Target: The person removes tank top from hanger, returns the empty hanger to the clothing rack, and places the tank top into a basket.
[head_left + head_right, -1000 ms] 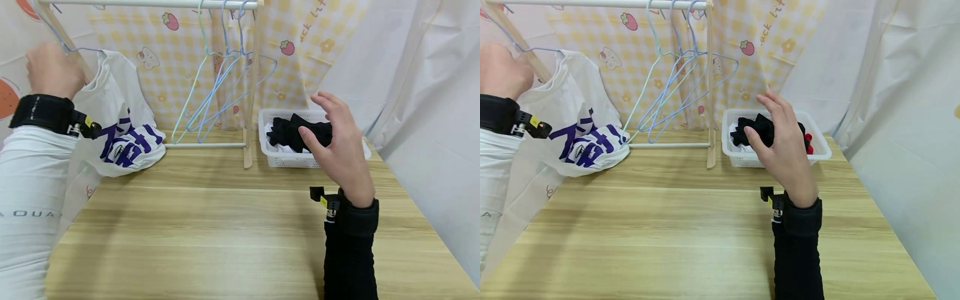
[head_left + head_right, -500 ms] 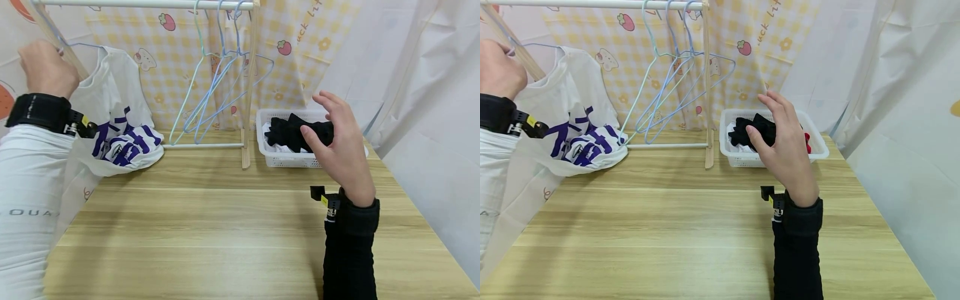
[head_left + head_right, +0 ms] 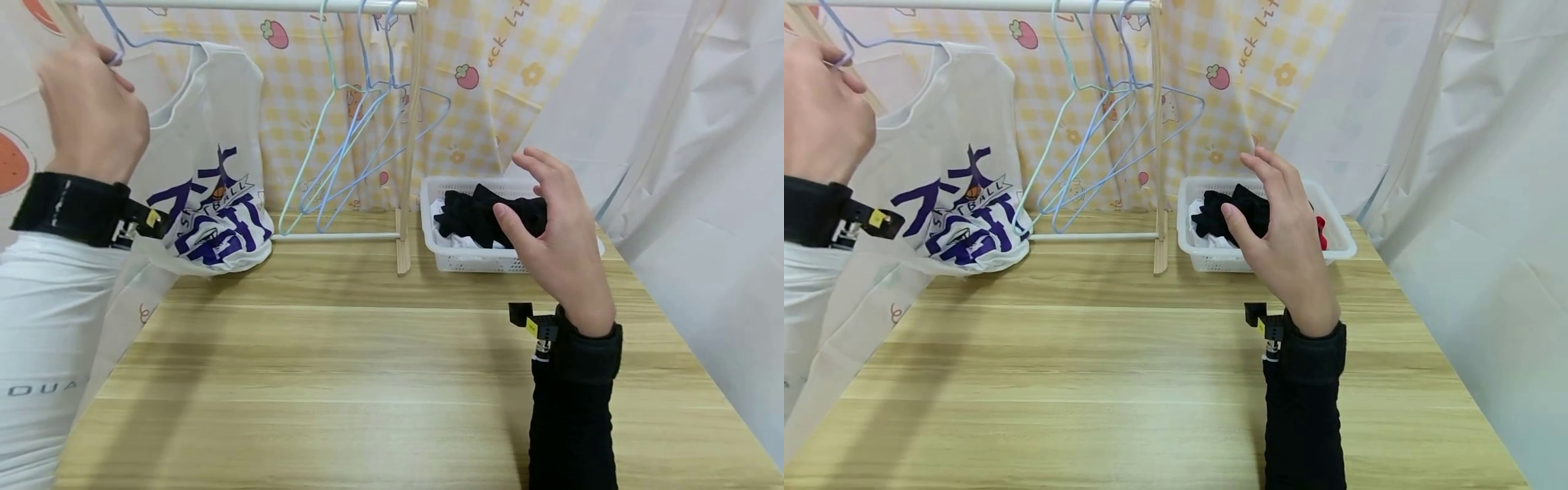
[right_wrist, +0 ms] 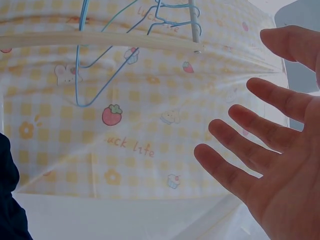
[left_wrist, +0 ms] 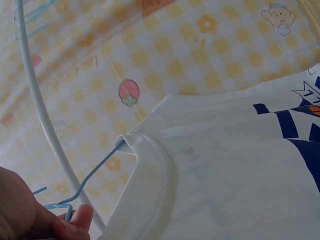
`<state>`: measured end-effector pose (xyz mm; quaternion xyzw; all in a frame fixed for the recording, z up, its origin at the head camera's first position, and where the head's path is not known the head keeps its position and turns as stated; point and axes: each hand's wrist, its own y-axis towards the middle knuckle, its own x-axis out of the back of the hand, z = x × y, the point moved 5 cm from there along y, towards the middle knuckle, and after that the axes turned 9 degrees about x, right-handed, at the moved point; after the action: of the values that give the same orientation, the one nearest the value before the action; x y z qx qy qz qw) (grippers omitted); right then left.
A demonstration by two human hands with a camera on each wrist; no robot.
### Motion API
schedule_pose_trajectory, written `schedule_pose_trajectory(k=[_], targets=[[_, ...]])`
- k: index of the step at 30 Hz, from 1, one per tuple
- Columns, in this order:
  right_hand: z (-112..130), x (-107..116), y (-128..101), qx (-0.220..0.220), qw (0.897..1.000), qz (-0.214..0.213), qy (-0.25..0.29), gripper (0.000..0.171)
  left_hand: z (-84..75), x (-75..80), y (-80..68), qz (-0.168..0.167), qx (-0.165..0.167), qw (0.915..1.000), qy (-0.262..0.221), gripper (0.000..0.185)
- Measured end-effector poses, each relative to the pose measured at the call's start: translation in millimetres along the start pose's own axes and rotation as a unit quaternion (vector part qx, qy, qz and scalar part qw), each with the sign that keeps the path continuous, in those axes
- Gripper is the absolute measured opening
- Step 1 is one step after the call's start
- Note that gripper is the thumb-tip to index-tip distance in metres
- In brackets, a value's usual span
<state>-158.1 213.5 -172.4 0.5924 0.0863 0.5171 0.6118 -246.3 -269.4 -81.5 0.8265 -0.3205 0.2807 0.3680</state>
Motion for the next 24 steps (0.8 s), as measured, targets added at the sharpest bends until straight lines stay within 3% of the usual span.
schedule_pose_trajectory(k=[6,11,17,24], targets=[[0,1,-1,-0.004,1.000,0.001,-0.003,0.058,-3.4,-3.1,-26.4,0.019,-0.084,0.9962,-0.014,0.060],[1,1,0,-0.002,1.000,0.003,-0.006,0.058,1.2,-9.8,-50.4,0.046,-0.122,0.9914,-0.008,0.058],[2,0,1,-0.004,1.000,0.010,-0.007,0.058,13.2,-18.0,-77.1,0.071,-0.144,0.9867,0.021,0.051],[3,-1,1,-0.012,1.000,0.013,0.003,0.057,25.0,-8.6,-111.5,0.064,-0.226,0.9716,0.027,0.036]])
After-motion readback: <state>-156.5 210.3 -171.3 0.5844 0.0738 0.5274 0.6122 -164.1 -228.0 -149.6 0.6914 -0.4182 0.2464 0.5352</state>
